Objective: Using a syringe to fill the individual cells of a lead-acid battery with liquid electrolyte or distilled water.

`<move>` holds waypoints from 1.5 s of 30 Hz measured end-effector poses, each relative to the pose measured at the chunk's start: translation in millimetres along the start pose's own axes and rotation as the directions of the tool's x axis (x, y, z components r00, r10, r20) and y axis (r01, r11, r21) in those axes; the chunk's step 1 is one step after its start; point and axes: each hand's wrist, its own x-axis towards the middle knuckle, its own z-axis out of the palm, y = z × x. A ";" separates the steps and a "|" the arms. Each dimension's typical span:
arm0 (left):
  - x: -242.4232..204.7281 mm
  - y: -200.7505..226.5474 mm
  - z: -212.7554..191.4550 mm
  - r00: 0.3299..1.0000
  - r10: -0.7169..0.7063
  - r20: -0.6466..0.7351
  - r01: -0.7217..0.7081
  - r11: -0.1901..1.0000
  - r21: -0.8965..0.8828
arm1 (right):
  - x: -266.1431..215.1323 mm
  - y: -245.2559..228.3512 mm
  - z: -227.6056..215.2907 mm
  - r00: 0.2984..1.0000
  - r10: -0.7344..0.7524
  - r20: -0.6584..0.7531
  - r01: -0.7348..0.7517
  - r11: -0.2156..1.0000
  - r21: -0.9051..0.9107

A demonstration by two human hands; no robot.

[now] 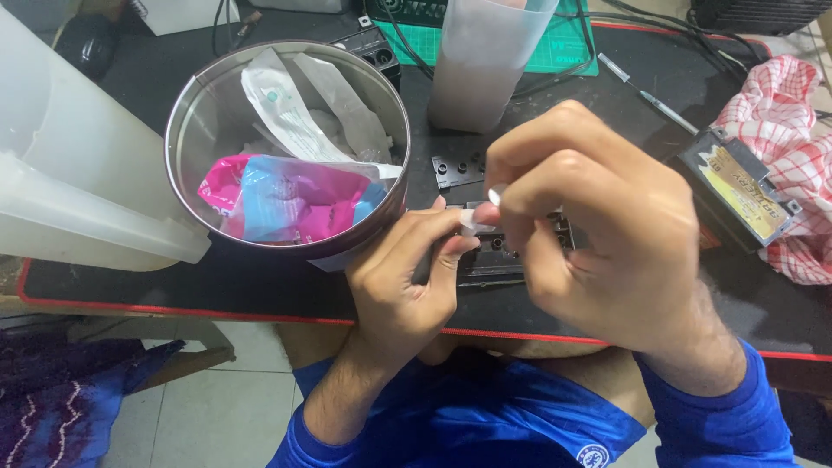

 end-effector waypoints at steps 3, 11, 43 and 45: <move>-1.3 -0.9 -0.3 1.000 -0.007 0.000 0.007 1.000 -0.009 | -1.9 6.6 -1.7 0.990 0.050 0.129 -0.045 0.998 -0.042; 1.9 1.8 -0.4 1.000 -0.008 0.010 0.009 1.000 -0.019 | -1.7 0.4 1.6 0.999 0.034 -0.029 -0.035 0.999 -0.017; -2.0 -7.5 -12.2 0.864 0.493 0.105 -0.481 0.744 0.464 | -7.1 2.5 1.8 0.997 0.070 0.044 -0.071 0.997 0.007; 2.1 -2.5 -14.8 0.863 0.487 0.133 -0.483 0.720 0.498 | -6.4 2.0 1.7 0.997 0.061 0.047 -0.059 0.998 -0.030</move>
